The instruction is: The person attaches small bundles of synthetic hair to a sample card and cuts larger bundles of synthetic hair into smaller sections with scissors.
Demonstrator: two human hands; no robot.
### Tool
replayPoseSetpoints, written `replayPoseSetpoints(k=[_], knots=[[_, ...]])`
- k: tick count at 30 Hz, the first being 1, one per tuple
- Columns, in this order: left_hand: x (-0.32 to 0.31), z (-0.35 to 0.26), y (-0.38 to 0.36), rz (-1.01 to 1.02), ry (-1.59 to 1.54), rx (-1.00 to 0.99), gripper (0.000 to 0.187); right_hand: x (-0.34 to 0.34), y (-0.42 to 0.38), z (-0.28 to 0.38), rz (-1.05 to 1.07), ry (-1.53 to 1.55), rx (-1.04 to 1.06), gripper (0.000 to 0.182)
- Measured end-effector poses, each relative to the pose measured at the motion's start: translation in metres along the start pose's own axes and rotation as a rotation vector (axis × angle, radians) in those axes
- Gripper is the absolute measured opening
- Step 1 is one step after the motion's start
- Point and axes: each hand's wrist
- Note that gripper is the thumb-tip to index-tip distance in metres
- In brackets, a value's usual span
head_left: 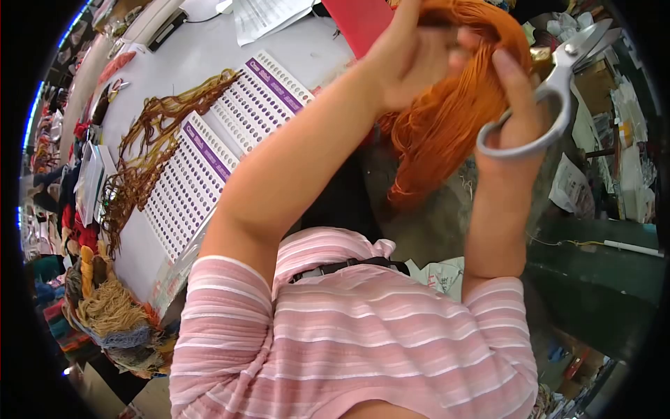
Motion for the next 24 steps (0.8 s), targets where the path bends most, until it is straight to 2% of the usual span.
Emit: replayPoseSetpoints(k=[1, 2, 5, 6, 8, 9, 10, 13, 14, 16, 17, 19, 20, 21, 23, 24], knots=[[0.011, 0.008, -0.007, 0.034, -0.075, 0.052, 0.087, 0.004, 0.014, 0.002, 0.012, 0.04, 0.006, 0.026], [0.023, 0.02, -0.014, 0.003, 0.012, 0.008, 0.087, 0.016, 0.03, 0.0, 0.034, -0.108, 0.038, 0.032], [0.018, 0.025, -0.039, 0.191, 0.511, 0.175, 0.078, 0.004, 0.036, 0.01, 0.158, -0.111, 0.008, 0.03], [0.011, 0.023, -0.044, 0.147, 0.607, 0.241, 0.066, 0.015, 0.045, 0.012, 0.135, -0.46, -0.017, 0.031], [0.013, 0.019, -0.035, 0.277, 0.745, 0.286, 0.058, 0.032, 0.061, 0.012, 0.136, -0.919, 0.052, 0.029], [0.012, 0.017, -0.031, 0.342, 0.818, 0.314, 0.054, 0.04, 0.067, 0.009, 0.16, -1.029, 0.147, 0.027], [0.007, 0.017, -0.028, 0.411, 0.76, 0.264, 0.05, 0.05, 0.072, 0.004, 0.179, -1.137, 0.242, 0.025], [-0.023, 0.024, -0.025, 0.324, 0.83, -0.089, 0.056, 0.106, 0.078, -0.023, -0.02, -0.744, 0.165, 0.034], [-0.026, 0.026, -0.024, 0.237, 0.978, -0.213, 0.059, 0.126, 0.074, -0.037, -0.096, -0.713, 0.197, 0.038], [-0.028, 0.016, -0.01, 0.354, 1.411, -0.552, 0.06, 0.117, 0.036, -0.054, 0.019, -0.169, 0.099, 0.039], [-0.03, 0.011, -0.003, 0.41, 1.618, -0.731, 0.061, 0.108, 0.009, -0.056, 0.126, -0.047, 0.08, 0.04], [-0.051, 0.005, 0.0, 0.425, 1.912, -0.887, 0.062, 0.101, -0.022, -0.092, 0.189, 0.154, 0.032, 0.043], [-0.068, 0.007, -0.008, 0.409, 1.914, -0.791, 0.072, 0.108, -0.037, -0.133, 0.14, 0.234, 0.001, 0.046], [-0.071, 0.008, -0.006, 0.413, 1.861, -0.765, 0.072, 0.1, -0.046, -0.138, 0.14, 0.218, -0.042, 0.049], [-0.067, 0.001, 0.003, 0.395, 1.509, -0.714, 0.071, 0.078, -0.057, -0.129, 0.196, 0.093, -0.136, 0.058], [-0.062, -0.003, 0.004, 0.35, 1.324, -0.671, 0.071, 0.08, -0.059, -0.131, 0.225, 0.137, -0.156, 0.054]])
Point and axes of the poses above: each hand's wrist, its own y-axis towards the middle knuckle, its own x-axis out of the back of the hand, z = x × y, and after that the axes turned 5 degrees about -y, right-handed
